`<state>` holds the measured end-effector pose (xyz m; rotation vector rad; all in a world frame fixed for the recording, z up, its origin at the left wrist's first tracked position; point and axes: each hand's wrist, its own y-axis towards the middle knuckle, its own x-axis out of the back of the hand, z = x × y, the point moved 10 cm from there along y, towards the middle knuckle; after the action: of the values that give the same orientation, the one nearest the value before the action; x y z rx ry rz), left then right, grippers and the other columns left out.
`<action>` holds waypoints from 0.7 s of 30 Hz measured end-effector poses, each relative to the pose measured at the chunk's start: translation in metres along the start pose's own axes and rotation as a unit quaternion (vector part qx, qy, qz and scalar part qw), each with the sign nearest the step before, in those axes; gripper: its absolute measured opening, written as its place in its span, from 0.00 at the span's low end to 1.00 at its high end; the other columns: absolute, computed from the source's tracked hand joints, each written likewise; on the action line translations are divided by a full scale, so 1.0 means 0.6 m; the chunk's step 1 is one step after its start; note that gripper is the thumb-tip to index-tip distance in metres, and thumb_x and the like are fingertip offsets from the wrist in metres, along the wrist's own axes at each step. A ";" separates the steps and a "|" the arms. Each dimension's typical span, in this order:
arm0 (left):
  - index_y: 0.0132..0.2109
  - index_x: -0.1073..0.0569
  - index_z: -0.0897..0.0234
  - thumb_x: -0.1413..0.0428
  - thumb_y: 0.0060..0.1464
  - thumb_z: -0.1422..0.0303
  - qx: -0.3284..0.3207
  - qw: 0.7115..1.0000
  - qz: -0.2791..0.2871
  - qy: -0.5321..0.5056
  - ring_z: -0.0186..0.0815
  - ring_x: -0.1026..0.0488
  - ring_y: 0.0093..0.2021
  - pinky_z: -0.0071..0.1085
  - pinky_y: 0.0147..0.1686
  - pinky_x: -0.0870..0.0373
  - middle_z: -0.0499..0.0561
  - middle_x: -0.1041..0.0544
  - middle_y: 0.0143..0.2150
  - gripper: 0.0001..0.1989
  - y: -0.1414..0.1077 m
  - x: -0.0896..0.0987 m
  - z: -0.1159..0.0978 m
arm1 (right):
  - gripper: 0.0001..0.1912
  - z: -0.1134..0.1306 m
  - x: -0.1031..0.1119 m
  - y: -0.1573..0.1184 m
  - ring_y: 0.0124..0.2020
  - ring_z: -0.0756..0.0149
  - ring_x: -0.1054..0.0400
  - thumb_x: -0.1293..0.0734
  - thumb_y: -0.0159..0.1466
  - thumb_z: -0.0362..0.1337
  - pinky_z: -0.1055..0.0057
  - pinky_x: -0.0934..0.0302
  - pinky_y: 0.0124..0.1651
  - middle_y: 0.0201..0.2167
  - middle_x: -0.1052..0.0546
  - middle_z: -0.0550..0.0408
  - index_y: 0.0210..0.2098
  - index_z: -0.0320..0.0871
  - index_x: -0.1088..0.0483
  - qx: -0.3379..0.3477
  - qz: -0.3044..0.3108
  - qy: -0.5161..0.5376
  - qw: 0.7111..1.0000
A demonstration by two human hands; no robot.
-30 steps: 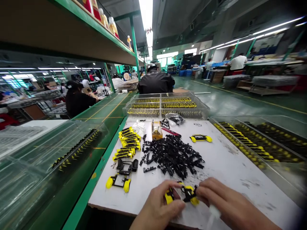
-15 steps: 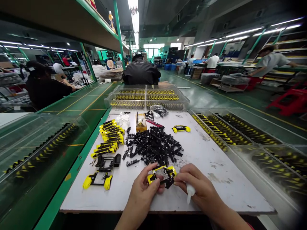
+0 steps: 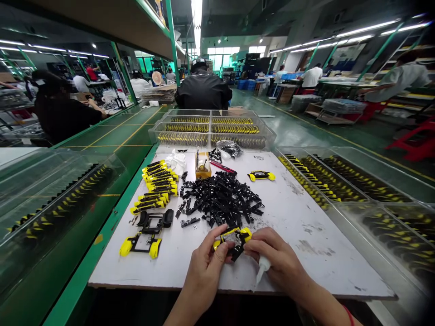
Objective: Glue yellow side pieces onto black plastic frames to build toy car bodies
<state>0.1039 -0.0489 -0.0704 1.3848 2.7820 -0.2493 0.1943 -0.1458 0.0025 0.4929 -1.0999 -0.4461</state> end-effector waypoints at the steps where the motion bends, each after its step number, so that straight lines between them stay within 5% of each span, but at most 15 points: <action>1: 0.58 0.34 0.60 0.49 0.59 0.58 -0.004 1.000 -0.004 0.012 0.37 0.25 0.41 0.33 0.44 0.28 0.53 0.22 0.44 0.22 -0.001 0.001 0.001 | 0.09 -0.002 -0.001 0.000 0.34 0.67 0.33 0.39 0.62 0.27 0.72 0.35 0.35 0.32 0.28 0.52 0.36 0.44 0.29 -0.004 0.002 -0.002 1.000; 12: 0.59 0.38 0.61 0.51 0.60 0.56 0.011 1.000 -0.014 -0.016 0.39 0.23 0.40 0.38 0.44 0.27 0.54 0.23 0.44 0.24 0.003 0.004 0.009 | 0.11 -0.016 -0.031 0.014 0.36 0.66 0.36 0.43 0.61 0.24 0.70 0.39 0.37 0.34 0.31 0.52 0.35 0.43 0.32 -0.033 0.119 -0.003 0.992; 21: 0.45 0.34 0.68 0.47 0.57 0.58 0.070 0.986 0.030 -0.147 0.37 0.23 0.36 0.42 0.45 0.26 0.54 0.25 0.41 0.17 0.013 -0.014 0.016 | 0.02 -0.027 -0.044 0.046 0.33 0.67 0.35 0.36 0.61 0.30 0.72 0.42 0.36 0.31 0.30 0.56 0.32 0.43 0.33 -0.072 0.251 -0.023 0.965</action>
<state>0.1145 -0.0521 -0.0803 1.3315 2.5193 -0.6045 0.2015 -0.1061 -0.0064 0.0653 -1.1805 -0.0898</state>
